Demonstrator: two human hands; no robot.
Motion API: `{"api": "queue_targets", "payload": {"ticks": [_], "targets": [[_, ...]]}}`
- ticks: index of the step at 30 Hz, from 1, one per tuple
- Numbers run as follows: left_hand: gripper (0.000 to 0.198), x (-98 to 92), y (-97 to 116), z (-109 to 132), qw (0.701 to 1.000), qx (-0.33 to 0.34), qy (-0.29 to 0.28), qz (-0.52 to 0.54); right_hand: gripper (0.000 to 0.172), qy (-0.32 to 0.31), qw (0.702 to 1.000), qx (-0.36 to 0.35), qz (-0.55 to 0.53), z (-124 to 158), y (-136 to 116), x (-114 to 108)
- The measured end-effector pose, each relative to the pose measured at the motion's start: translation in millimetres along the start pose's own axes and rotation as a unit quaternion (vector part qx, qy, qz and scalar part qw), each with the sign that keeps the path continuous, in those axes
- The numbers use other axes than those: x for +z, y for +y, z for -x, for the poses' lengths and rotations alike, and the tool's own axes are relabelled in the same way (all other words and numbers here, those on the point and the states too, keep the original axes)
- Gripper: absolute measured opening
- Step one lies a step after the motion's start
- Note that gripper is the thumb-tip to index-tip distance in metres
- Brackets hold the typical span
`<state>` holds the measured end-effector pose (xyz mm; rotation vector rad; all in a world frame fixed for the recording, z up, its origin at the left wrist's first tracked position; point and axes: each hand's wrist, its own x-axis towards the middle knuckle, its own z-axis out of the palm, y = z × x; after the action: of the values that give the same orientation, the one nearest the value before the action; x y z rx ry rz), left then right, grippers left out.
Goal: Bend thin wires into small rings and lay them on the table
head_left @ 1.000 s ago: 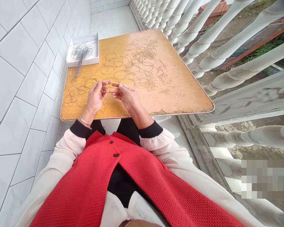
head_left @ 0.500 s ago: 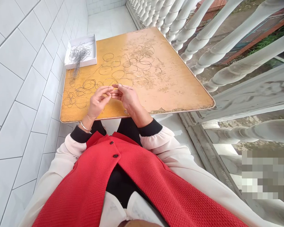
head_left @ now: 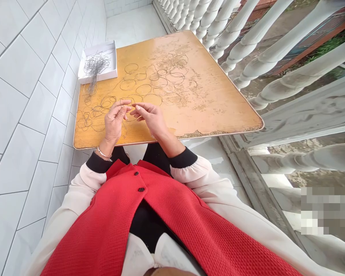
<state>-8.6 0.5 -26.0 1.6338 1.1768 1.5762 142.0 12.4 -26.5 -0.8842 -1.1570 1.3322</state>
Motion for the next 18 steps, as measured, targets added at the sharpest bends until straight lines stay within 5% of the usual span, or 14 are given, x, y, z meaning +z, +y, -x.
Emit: {"api": "queue_targets", "payload": {"ticks": [9,14,18], "targets": [[0.042,5.0,6,1,0.983,-0.058,0.007,0.176,0.05,-0.033,0.992,-0.102,0.073,-5,6,-4],[0.037,4.5,5,1,0.969,-0.064,-0.006,0.241,0.042,-0.015,0.995,-0.061,0.077,-3,-2,-5],[0.038,6.4,4,2,0.977,-0.107,-0.03,0.182,0.032,-0.001,0.997,-0.031,0.076,-2,-15,-7]]}}
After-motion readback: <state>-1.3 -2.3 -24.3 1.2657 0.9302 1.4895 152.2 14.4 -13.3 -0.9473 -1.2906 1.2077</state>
